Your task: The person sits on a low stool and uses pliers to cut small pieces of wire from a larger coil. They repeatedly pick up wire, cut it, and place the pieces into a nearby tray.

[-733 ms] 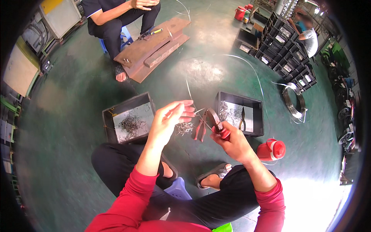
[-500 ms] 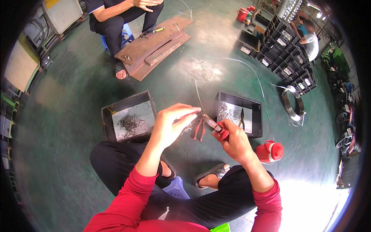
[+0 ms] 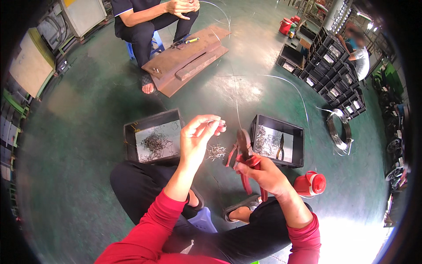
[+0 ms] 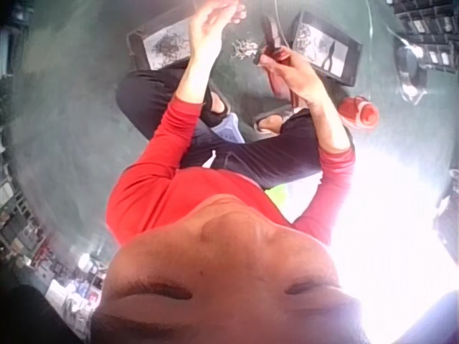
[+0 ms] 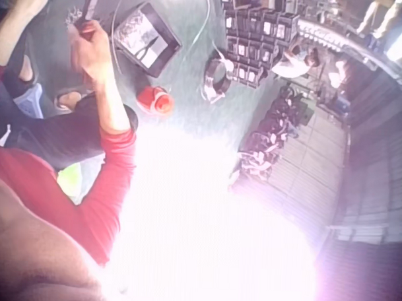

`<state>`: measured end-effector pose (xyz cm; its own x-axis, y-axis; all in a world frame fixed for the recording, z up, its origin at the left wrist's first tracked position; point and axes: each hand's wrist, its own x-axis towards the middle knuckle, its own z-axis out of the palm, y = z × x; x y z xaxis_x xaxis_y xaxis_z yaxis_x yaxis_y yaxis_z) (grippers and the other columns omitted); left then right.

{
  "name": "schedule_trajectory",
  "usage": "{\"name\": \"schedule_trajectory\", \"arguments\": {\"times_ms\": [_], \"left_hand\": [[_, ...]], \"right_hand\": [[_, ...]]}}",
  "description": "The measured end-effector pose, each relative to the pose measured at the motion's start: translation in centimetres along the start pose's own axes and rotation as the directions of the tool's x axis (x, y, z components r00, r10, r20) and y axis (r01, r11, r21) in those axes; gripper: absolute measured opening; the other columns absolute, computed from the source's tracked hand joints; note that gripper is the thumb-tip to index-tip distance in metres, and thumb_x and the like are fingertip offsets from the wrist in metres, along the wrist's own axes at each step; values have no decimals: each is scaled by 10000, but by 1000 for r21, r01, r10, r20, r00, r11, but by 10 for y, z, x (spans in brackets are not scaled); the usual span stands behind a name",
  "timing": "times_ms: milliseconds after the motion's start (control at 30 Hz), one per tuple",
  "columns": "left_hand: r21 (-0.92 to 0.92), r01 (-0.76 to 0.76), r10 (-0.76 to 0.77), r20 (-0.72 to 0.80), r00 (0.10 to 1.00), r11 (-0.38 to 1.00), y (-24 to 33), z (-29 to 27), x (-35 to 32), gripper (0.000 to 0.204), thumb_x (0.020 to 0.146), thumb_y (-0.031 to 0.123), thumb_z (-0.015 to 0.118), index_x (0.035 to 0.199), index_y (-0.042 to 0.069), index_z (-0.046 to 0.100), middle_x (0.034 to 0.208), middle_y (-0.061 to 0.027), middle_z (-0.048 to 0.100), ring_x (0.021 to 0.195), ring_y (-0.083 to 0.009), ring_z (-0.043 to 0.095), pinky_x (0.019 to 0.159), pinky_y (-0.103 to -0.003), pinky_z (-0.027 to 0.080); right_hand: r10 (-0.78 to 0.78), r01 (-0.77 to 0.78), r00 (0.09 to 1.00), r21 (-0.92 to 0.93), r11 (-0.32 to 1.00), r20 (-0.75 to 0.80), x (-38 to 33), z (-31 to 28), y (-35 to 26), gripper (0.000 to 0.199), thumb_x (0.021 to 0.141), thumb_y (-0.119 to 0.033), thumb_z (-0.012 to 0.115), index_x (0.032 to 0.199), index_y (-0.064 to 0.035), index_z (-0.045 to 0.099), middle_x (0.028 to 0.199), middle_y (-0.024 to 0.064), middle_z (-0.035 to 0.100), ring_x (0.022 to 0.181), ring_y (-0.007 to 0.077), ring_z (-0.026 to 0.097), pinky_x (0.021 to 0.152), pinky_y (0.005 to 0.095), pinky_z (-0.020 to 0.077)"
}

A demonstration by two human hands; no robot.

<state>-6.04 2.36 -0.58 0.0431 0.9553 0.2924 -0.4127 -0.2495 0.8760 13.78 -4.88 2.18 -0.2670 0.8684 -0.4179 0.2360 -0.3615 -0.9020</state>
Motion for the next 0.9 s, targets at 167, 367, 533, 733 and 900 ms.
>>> {"name": "schedule_trajectory", "arguments": {"times_ms": [167,367,533,733,900], "left_hand": [[-67,-133,132,-19,991,989,-12,2,-3,115,923,47,569,1018,6,621,948,-119,670,856,-199,666,781,-334,548],[-18,-196,196,-38,980,980,-14,6,-4,117,923,41,568,1022,5,618,959,-118,665,878,-195,660,794,-334,550],[39,-205,207,-58,977,978,-13,6,-7,113,922,51,577,1014,7,624,955,-110,667,865,-181,653,790,-325,546],[77,-230,235,-64,970,970,-11,10,-8,105,917,71,596,991,9,639,957,-108,674,837,-152,634,779,-278,515],[97,-238,244,-51,969,966,-10,11,-9,105,913,64,602,993,8,638,964,-107,673,844,-154,631,783,-274,510]], "right_hand": [[41,-59,989,125,990,142,4,16,-20,346,927,-315,600,1073,-1,613,897,24,635,846,102,553,830,281,427],[51,-60,989,57,997,142,8,17,-22,371,921,-362,595,1019,-7,636,871,45,643,825,118,565,801,293,441],[128,-132,978,11,991,166,6,18,-29,396,932,-365,585,1120,-17,591,989,66,640,944,156,592,860,333,456],[140,-151,970,41,988,200,10,19,-26,434,936,-372,580,1188,-19,558,1049,79,637,1010,175,599,891,360,466],[157,-174,969,74,982,191,6,21,-32,432,932,-382,583,1165,-19,560,1018,78,634,976,179,607,861,354,476]]}}
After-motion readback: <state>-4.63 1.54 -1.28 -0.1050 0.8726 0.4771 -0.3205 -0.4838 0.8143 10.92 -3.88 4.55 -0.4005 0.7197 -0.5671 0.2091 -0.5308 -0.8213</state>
